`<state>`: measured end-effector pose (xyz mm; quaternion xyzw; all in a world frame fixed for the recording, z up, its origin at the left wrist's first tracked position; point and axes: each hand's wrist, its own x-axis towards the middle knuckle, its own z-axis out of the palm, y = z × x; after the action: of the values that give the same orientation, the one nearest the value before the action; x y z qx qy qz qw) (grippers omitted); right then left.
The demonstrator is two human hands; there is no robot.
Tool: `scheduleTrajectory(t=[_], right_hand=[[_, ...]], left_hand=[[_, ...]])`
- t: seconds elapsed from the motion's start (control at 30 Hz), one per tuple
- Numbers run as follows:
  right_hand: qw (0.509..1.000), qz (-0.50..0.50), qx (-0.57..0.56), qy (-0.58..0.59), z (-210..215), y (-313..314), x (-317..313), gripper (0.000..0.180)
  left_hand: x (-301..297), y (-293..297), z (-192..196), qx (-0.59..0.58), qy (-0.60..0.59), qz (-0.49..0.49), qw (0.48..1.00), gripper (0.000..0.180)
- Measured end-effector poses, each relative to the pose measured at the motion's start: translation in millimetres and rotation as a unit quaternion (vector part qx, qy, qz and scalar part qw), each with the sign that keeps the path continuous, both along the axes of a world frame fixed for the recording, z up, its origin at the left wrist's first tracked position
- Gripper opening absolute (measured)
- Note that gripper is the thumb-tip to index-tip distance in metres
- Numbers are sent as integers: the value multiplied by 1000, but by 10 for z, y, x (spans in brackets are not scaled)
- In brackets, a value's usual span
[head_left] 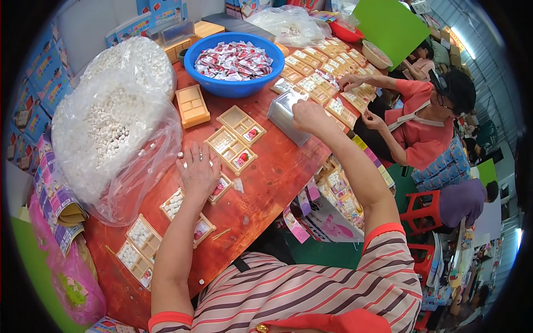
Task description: Manually packaging small toy components into plastic trays and adding paper strips.
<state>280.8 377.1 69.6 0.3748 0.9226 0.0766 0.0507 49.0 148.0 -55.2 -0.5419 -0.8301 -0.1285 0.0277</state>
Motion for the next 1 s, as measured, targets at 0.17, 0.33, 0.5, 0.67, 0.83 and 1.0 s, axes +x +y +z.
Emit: scheduleTrajectory(t=[0.17, 0.33, 0.5, 0.67, 0.83, 1.0], right_hand=[[997, -13, 15, 76, -134, 165, 140, 26], [989, 3, 33, 144, -194, 184, 188, 24], [994, 49, 65, 66, -186, 198, 338, 22], [980, 136, 129, 63, -33, -110, 324, 20], [986, 94, 25, 135, -1, -102, 372, 23], [988, 63, 26, 136, -35, -95, 316, 21]], left_hand=[[23, 4, 21, 4, -7, -3, 1000, 61], [-12, -22, 3, -6, -6, -6, 1000, 62], [-53, -39, -52, 7, -35, -33, 999, 63], [-14, -62, 122, 10, -27, -22, 999, 66], [424, 255, 509, 112, -15, -167, 979, 67], [1066, 907, 710, 157, -99, -289, 939, 64]])
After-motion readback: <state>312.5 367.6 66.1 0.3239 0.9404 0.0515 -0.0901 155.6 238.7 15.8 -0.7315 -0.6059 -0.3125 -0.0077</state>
